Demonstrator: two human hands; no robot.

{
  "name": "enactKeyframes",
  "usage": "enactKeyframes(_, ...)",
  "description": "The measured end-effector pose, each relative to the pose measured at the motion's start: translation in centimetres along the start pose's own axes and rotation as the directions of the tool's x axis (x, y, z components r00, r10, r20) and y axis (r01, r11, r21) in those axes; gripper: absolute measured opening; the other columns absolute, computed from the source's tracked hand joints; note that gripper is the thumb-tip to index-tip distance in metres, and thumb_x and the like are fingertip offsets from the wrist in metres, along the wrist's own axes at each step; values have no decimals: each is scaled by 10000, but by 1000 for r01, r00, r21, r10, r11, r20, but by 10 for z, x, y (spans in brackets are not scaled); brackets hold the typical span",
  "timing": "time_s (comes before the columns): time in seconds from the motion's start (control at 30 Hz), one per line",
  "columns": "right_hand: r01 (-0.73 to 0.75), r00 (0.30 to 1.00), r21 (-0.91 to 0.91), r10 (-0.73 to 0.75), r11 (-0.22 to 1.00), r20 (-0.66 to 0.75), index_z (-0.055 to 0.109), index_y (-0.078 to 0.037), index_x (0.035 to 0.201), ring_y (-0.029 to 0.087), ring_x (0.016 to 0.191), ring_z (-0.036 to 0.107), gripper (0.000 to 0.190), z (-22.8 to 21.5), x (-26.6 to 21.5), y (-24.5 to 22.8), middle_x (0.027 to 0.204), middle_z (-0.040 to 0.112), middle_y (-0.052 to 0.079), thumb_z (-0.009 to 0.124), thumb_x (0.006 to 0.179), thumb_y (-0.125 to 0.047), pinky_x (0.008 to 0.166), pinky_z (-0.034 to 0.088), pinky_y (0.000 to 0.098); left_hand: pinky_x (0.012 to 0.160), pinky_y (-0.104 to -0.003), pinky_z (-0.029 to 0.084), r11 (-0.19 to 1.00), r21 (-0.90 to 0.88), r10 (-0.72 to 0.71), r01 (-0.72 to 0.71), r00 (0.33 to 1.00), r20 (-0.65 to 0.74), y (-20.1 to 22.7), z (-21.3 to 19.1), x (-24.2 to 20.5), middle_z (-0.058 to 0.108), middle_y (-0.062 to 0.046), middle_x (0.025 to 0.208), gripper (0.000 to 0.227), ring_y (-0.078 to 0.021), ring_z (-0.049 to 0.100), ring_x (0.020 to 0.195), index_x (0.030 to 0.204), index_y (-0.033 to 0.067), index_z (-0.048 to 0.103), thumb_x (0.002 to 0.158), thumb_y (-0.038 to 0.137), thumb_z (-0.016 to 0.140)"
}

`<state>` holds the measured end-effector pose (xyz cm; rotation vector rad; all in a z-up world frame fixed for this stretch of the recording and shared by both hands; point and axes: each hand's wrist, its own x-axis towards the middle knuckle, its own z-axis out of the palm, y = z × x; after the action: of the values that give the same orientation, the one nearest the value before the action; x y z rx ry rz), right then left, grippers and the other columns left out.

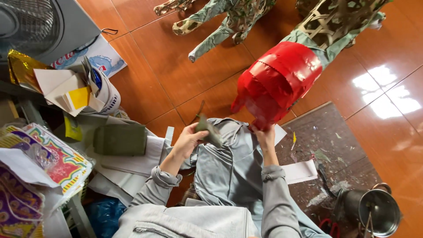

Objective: Cutting paper strips and gluing them onto a bamboo and paper structure to create a decorative figure.

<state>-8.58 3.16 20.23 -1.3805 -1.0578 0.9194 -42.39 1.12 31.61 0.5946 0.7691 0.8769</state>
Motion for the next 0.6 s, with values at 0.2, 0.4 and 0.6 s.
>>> enactKeyframes(0.2,-112,993,-209,115,971,-1,716,3,1036,210,801,739,274,-42,9,-35,924,768,98,849,798,-20,701,595,360,782,-384,626,997,-62,46,-52,995,-93,2,-23,15,749,-72,1011,162,-198,741,905,1094,25,666,942,78,676)
enactKeyframes(0.4,-54,993,-224,76,973,91,706,3,1149,183,970,706,424,-154,-15,-56,1074,746,64,868,764,-72,847,575,334,834,-339,632,988,-27,151,-152,988,-45,-12,-20,44,742,-72,1014,117,-159,734,911,1063,10,643,953,44,664)
enactKeyframes(0.6,-200,977,-243,213,949,26,661,-16,1268,193,1099,645,570,-225,-63,-31,1239,695,65,880,748,-94,940,541,346,842,-266,586,931,246,278,-271,961,6,1,48,68,723,-50,1038,215,-109,683,933,1149,-34,643,935,-56,651)
